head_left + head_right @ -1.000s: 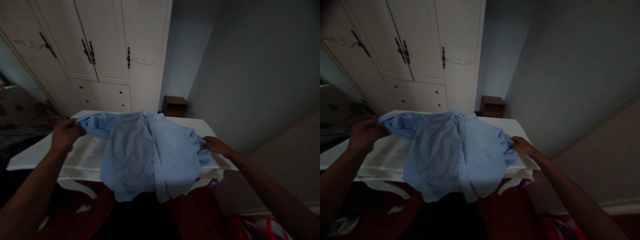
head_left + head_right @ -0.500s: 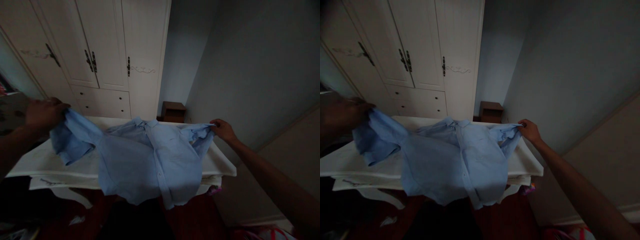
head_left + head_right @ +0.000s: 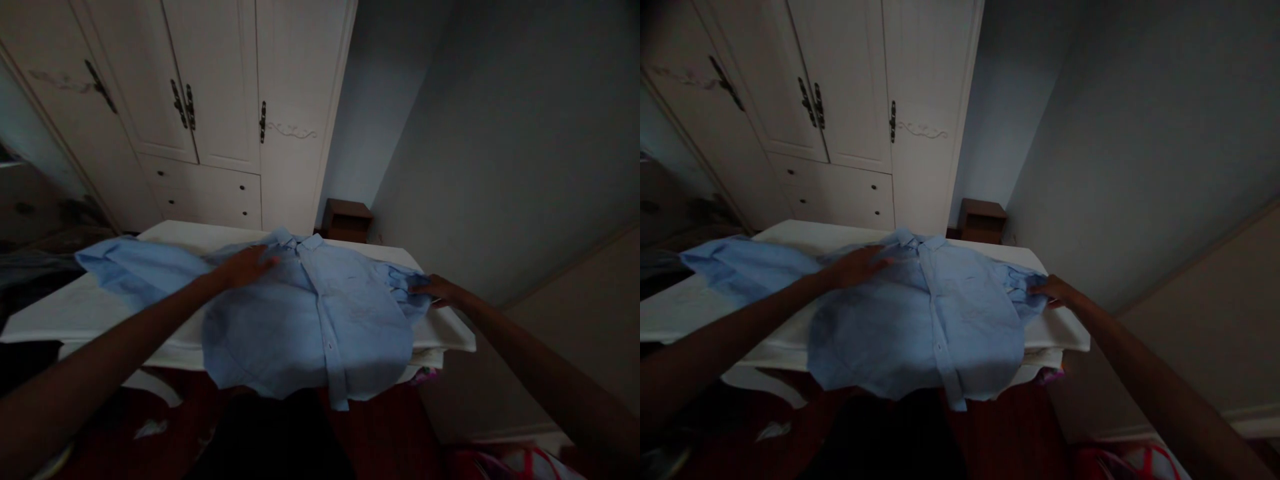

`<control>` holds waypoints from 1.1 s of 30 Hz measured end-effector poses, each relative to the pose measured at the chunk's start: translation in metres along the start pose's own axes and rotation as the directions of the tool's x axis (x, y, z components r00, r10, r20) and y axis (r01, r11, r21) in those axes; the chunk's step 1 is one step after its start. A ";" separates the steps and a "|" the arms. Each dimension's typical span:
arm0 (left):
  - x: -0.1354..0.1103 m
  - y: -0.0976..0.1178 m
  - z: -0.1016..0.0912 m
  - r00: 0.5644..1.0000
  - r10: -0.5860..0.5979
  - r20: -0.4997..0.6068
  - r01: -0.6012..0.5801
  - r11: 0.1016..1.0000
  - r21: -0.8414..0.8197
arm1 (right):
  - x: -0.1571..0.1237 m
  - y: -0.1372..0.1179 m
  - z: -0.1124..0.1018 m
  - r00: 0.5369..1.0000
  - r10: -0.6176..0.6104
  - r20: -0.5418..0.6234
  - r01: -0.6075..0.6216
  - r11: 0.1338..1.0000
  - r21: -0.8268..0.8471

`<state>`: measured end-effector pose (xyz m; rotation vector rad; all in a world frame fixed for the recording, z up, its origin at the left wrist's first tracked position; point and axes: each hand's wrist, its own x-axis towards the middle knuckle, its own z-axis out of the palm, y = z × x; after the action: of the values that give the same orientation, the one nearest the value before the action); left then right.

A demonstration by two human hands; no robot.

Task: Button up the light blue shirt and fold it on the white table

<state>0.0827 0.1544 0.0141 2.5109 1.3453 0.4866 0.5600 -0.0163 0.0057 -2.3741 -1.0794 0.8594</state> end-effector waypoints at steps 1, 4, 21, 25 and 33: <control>0.003 0.018 0.014 0.997 0.041 0.065 -0.040 0.999 -0.020 | -0.001 0.000 0.001 1.000 0.010 0.015 -0.010 1.000 0.004; 0.009 0.059 0.049 0.983 0.063 0.173 -0.055 0.997 -0.054 | -0.006 -0.003 -0.002 0.998 -0.016 0.052 0.017 1.000 -0.017; 0.021 0.044 0.098 0.976 0.209 0.053 -0.214 0.971 0.108 | -0.023 -0.005 -0.111 0.505 -0.779 -0.371 0.030 0.445 -0.895; 0.021 0.040 0.092 0.966 0.246 0.084 -0.251 0.966 0.061 | -0.015 0.026 -0.106 0.809 -0.575 -0.117 0.257 0.526 -0.811; 0.023 0.039 0.084 0.971 0.207 0.122 -0.201 0.978 -0.058 | -0.004 0.046 -0.062 0.866 -0.498 0.048 0.425 0.682 -0.595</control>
<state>0.1581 0.1470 -0.0436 2.6075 1.0245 0.3845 0.6237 -0.0539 0.0267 -2.3524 -2.0173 0.1942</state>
